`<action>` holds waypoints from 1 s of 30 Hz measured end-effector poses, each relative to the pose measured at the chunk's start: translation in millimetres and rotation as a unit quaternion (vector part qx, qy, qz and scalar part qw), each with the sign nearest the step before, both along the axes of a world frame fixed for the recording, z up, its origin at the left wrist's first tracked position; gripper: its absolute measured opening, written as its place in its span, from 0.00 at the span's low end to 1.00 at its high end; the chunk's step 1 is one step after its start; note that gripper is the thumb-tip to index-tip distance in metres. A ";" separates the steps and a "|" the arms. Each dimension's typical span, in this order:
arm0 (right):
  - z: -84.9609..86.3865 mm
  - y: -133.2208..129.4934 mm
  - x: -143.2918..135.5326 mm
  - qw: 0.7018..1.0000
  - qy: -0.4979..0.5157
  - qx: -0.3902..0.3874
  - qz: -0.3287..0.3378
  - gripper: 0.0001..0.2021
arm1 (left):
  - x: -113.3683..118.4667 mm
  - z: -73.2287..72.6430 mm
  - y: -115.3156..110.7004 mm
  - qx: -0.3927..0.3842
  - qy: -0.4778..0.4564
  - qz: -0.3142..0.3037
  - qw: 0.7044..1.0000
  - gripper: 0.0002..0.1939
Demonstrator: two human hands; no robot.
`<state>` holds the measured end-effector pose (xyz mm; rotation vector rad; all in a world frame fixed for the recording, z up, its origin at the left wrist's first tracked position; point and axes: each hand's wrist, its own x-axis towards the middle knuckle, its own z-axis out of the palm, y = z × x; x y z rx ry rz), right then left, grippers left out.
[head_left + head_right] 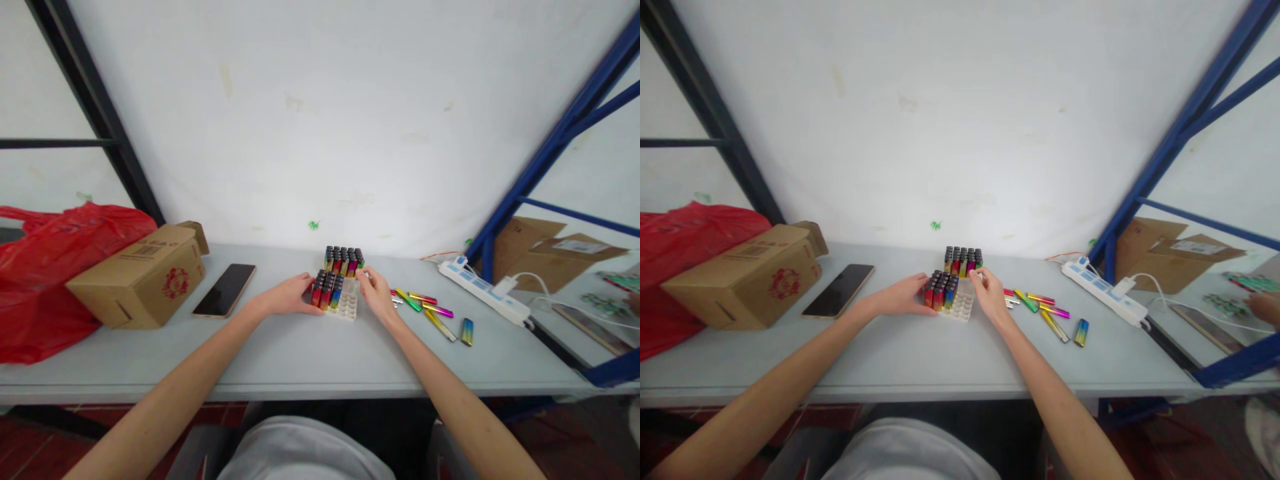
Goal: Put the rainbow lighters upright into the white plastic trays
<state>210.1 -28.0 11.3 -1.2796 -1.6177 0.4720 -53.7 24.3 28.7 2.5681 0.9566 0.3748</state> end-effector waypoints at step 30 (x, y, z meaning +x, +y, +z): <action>3.2 -14.3 -5.9 0.997 -0.075 0.019 -0.004 0.20 | 0.7 -0.2 0.5 0.005 -0.005 0.002 1.000 0.33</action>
